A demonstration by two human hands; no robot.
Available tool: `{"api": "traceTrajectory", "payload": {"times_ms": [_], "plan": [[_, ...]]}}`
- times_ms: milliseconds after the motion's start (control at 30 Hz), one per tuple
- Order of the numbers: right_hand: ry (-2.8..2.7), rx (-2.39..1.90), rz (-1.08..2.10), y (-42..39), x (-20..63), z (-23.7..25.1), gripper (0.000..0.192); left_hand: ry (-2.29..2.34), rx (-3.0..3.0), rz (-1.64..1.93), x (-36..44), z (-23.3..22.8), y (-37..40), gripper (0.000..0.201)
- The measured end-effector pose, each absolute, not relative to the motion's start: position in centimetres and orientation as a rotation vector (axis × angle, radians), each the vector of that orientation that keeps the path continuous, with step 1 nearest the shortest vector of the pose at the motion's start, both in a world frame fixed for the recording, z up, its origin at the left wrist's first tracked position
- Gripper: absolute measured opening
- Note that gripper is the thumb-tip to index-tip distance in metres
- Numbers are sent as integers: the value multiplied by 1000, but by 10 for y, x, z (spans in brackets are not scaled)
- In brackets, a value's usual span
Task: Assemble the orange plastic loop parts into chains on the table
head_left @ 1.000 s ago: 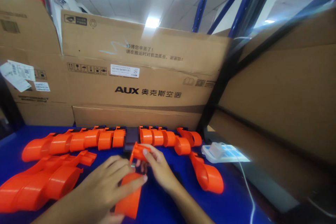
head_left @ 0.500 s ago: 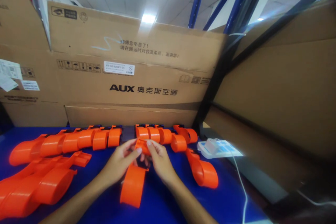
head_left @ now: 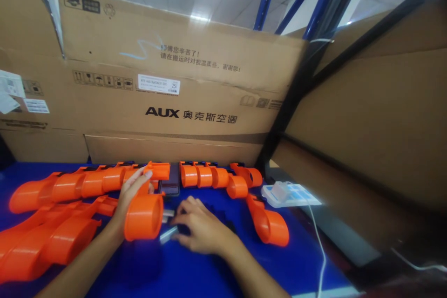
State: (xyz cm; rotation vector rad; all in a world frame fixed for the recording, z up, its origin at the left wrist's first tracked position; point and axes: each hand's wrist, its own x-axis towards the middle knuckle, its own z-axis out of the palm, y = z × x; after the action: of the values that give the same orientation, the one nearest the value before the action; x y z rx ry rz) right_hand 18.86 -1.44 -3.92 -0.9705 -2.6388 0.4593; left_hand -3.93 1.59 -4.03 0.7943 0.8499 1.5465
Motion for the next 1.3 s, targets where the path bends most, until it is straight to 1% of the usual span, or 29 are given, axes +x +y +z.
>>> {"api": "traceTrajectory", "payload": {"times_ms": [167, 333, 500, 633, 700, 800, 867, 1000, 1100, 1300], "plan": [[-2677, -972, 474, -16, 180, -48, 16, 910, 862, 1518, -40, -43, 17, 43], [-2667, -973, 524, -16, 182, -49, 8, 912, 888, 1535, -45, -45, 20, 45], [-2611, -1051, 564, -15, 184, -52, 21, 919, 909, 1516, -44, -46, 18, 46], [-2593, -1092, 583, -16, 184, -53, 18, 943, 918, 1523, -41, -45, 16, 52], [-2568, -1135, 552, -17, 184, -54, 20, 941, 904, 1535, -40, -45, 15, 54], [-2525, -1220, 486, -16, 183, -54, 22, 923, 894, 1543, -39, -43, 14, 54], [-2526, -1232, 475, -16, 183, -55, 19, 915, 897, 1541, -38, -42, 13, 52], [-2528, -1203, 514, -15, 183, -57, 13, 920, 878, 1540, -35, -40, 11, 50], [-2520, -1186, 570, -15, 184, -58, 14, 922, 875, 1541, -33, -39, 9, 49], [-2514, -1114, 646, -15, 183, -54, 15, 897, 911, 1549, -31, -37, 6, 53]]}}
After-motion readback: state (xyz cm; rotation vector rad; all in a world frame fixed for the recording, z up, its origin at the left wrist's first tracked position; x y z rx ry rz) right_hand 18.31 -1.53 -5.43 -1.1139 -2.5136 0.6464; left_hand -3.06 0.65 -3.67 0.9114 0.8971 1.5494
